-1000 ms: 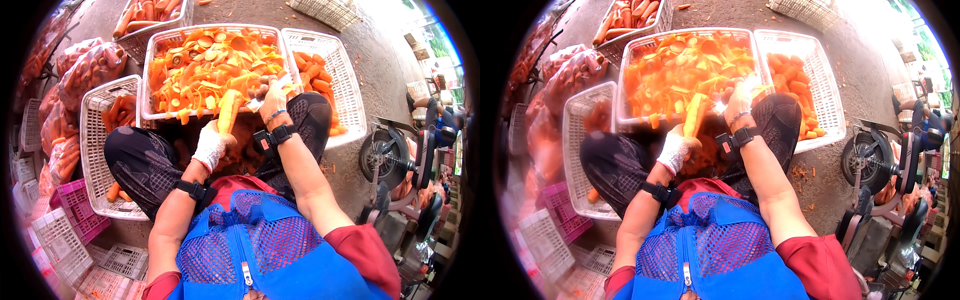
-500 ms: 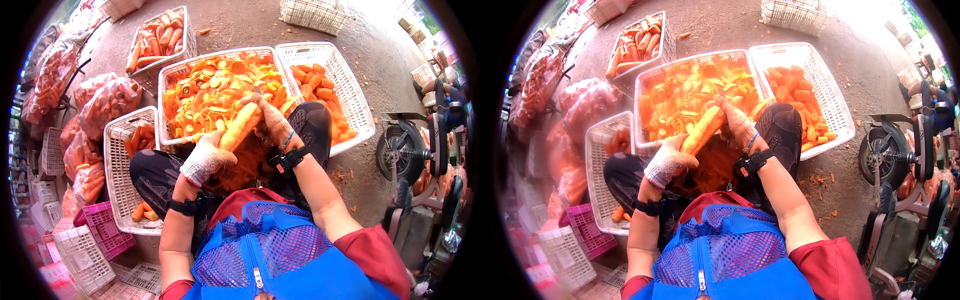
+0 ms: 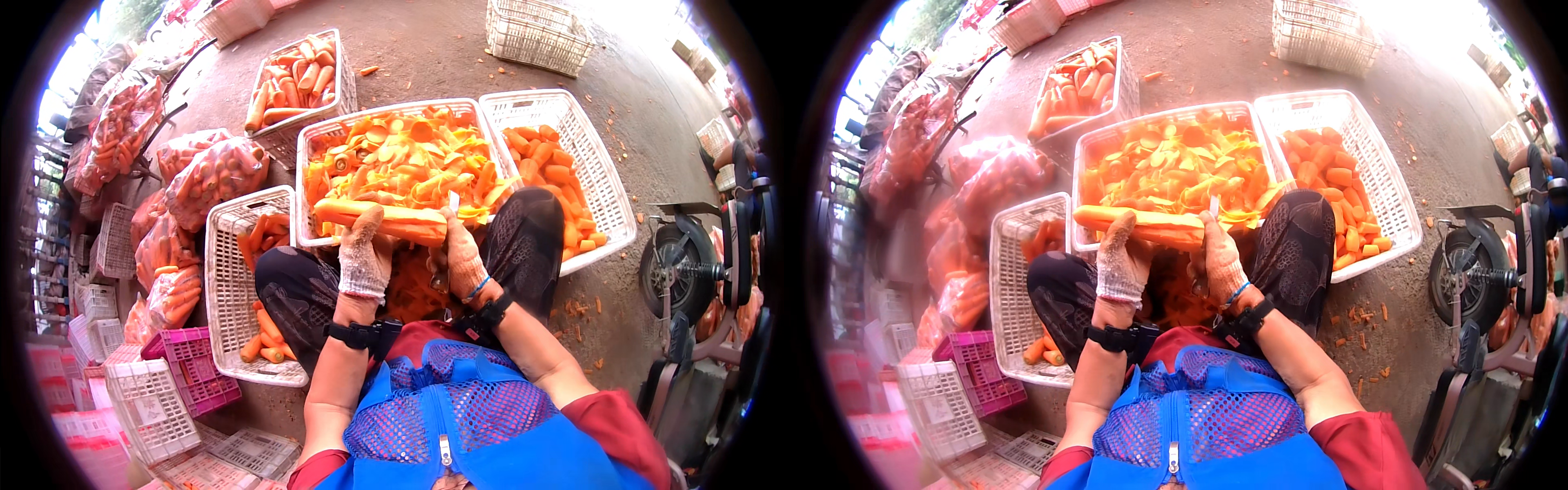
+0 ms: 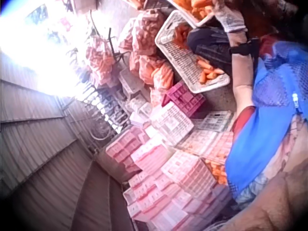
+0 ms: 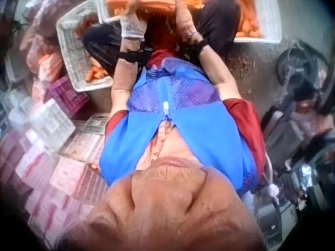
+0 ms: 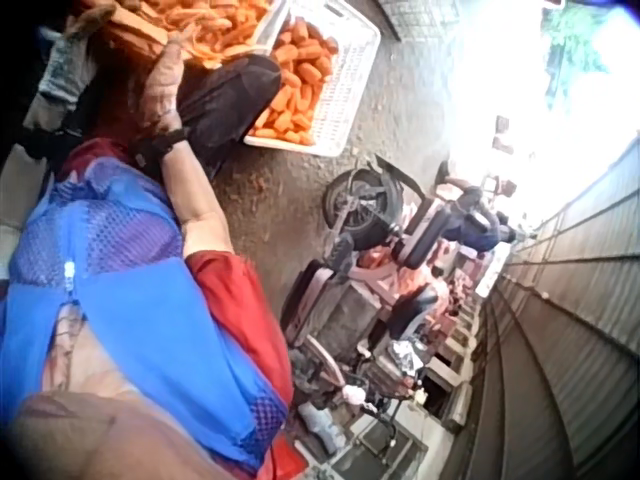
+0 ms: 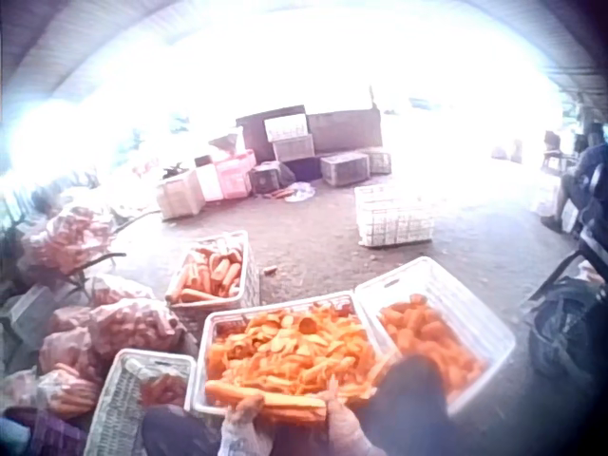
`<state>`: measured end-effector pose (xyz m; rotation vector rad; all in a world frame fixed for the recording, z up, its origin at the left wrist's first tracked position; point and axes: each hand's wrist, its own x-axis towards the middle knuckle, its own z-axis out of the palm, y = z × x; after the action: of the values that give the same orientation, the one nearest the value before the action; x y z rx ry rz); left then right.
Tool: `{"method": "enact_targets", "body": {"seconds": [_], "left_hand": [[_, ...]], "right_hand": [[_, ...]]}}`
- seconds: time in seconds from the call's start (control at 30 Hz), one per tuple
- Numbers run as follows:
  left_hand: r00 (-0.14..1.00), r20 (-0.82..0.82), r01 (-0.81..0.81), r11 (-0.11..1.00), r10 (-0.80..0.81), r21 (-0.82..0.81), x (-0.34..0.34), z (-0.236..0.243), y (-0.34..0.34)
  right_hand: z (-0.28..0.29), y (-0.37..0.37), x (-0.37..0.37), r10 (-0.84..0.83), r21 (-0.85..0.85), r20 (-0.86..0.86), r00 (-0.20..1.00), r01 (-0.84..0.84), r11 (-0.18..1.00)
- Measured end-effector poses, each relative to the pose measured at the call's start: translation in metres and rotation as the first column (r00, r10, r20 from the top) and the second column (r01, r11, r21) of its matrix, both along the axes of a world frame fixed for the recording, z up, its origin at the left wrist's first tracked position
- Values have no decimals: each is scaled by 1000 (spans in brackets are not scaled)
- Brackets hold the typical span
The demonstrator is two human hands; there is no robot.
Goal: The person peels carrots by hand using a knife, picking them from a basket and placing the finished ones into another while the peels fall into a container.
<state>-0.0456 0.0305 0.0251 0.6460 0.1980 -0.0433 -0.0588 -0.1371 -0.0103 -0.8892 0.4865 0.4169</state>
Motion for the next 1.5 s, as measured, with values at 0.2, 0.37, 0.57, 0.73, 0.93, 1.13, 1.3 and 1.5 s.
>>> {"method": "enact_targets", "body": {"seconds": [0.2, 0.37, 0.57, 0.73, 0.93, 1.13, 1.3, 1.5], "left_hand": [[997, 65, -73, 895, 50, 440, 6, 5, 19], [981, -154, 193, 683, -119, 704, -3, 16, 19], [954, -184, 294, 616, -237, 730, -13, 7, 4], [935, -247, 350, 540, -256, 766, -11, 1, 4], [919, -267, 388, 537, -291, 749, -10, 7, 0], [941, -195, 301, 419, -278, 857, -9, 10, 2], [925, -143, 252, 288, -351, 924, -10, 8, -2], [915, -295, 398, 732, -275, 553, -2, -24, 1]], "right_hand": [[5, -37, 13, -108, 54, -128, 986, 115, 992], [50, -43, 10, 321, -179, 108, 941, -299, 937], [55, -19, 29, 762, -901, 433, 481, 254, 351], [56, -15, 30, 881, -951, 217, 421, 294, 93], [53, -15, 28, 830, -943, 272, 486, 307, 130], [61, -24, 43, 911, -968, 159, 382, 244, 67], [2, -42, 87, 918, -975, 3, 396, 204, -85], [33, -27, 85, 317, -597, 289, 903, -88, 797]]}}
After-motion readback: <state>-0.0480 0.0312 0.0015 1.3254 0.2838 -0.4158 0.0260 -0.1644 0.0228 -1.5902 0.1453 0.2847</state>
